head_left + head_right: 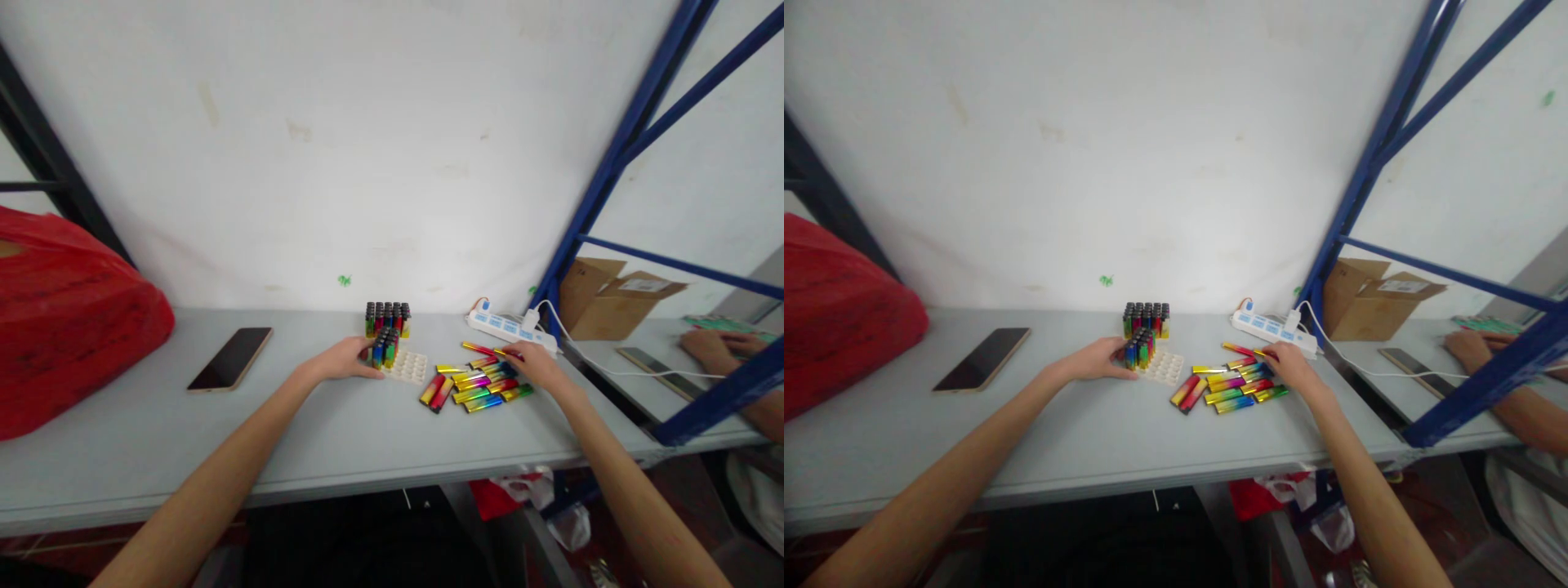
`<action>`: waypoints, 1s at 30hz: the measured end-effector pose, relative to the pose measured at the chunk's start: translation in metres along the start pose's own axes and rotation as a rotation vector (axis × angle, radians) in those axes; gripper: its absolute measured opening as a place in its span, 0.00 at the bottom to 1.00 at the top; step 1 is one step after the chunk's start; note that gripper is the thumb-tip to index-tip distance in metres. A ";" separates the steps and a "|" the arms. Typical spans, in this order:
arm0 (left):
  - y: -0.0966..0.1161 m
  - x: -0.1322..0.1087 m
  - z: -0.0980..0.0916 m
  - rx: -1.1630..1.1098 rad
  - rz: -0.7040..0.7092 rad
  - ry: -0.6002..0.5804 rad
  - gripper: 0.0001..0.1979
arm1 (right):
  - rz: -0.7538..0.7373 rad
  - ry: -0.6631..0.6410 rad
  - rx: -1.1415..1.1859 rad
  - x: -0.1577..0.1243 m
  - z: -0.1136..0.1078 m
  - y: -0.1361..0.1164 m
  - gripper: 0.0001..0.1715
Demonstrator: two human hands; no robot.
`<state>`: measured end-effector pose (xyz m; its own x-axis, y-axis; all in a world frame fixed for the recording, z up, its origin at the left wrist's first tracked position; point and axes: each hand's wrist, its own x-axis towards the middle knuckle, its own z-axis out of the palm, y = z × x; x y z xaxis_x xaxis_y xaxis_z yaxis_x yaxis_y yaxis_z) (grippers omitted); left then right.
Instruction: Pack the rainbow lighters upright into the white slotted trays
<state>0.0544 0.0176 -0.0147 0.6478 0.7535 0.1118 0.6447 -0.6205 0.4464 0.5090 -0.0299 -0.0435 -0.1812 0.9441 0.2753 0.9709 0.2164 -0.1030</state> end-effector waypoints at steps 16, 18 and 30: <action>0.001 -0.001 -0.001 -0.001 0.006 -0.013 0.29 | 0.168 0.355 1.347 0.068 -0.023 -0.086 0.23; 0.001 -0.001 -0.001 0.008 0.010 -0.009 0.29 | 0.153 0.338 1.525 0.083 -0.022 -0.110 0.22; 0.001 0.000 0.000 -0.016 0.029 -0.004 0.29 | 0.009 0.029 1.254 0.079 0.015 -0.204 0.24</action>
<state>0.0551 0.0171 -0.0139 0.6677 0.7345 0.1210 0.6193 -0.6383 0.4571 0.2943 0.0048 -0.0152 -0.1563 0.9446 0.2887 0.1514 0.3118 -0.9380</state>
